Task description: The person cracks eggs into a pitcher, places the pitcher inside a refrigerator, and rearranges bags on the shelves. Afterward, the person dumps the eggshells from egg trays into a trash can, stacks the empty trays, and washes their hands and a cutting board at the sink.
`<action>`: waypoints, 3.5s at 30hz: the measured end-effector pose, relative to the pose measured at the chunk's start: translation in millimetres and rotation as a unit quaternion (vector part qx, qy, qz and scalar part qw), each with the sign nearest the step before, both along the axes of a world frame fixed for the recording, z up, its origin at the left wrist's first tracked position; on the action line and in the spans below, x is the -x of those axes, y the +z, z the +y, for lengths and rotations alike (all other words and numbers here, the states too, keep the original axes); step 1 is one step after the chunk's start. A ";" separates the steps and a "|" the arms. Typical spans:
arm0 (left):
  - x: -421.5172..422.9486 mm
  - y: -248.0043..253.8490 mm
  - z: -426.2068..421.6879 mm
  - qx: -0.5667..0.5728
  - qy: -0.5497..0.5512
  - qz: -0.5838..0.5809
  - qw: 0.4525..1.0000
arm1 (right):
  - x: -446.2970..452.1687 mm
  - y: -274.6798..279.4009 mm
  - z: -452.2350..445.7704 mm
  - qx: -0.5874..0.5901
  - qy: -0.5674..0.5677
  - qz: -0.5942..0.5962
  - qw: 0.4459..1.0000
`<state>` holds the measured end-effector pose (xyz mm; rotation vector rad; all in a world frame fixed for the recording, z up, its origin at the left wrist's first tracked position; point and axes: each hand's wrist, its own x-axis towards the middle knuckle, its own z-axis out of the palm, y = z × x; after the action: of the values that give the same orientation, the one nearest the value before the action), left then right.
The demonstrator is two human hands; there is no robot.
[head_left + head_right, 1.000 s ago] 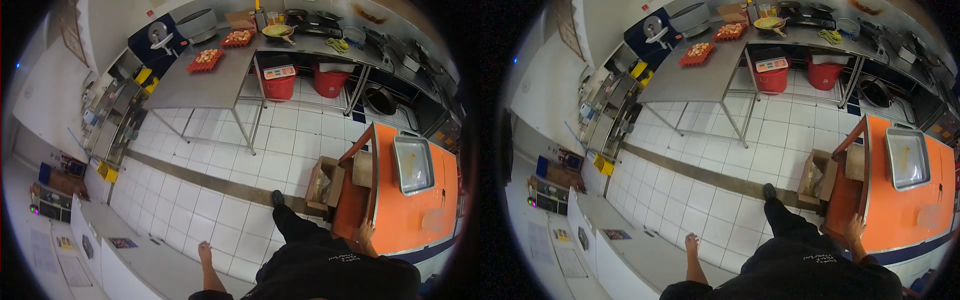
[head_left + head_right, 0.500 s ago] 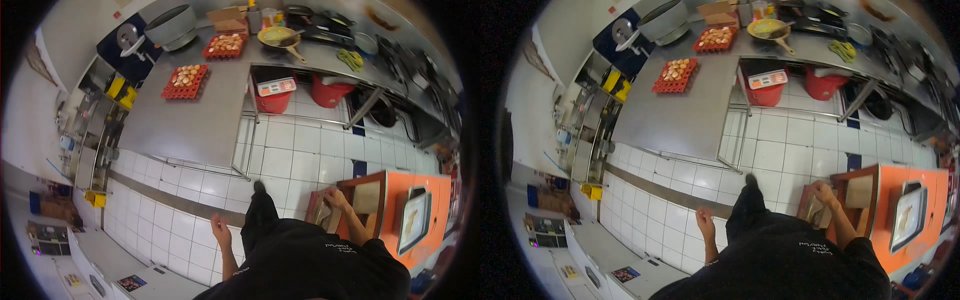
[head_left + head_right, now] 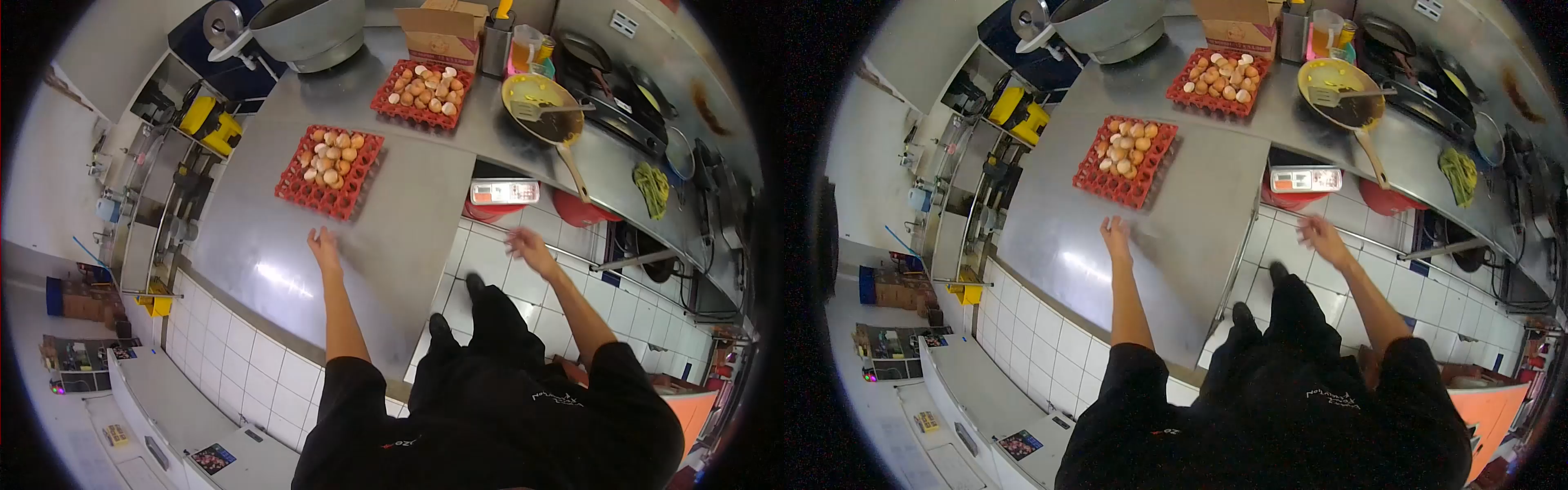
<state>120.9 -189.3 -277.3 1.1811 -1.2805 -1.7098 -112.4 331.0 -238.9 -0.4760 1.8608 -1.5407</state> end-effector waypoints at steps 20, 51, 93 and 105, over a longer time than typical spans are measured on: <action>124.3 7.3 -51.6 -0.010 0.171 -0.177 0.969 | 411.1 -31.0 -306.9 0.152 -0.094 -0.269 0.946; 242.0 49.3 -45.2 0.033 0.366 -0.287 0.885 | 623.5 -293.5 -475.8 0.168 -0.152 -0.341 0.912; 213.1 143.9 -834.6 0.072 0.266 -0.007 0.961 | 520.1 -57.0 -923.8 0.277 -0.319 -0.325 0.846; 416.6 113.8 -1115.5 0.056 0.236 0.045 0.969 | 662.4 -54.5 -1176.8 0.272 -0.303 -0.306 0.860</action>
<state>-295.7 -1304.8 -163.5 1.2104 -0.9326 -1.3077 -774.8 -845.7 -293.4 0.4013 1.0900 -2.3052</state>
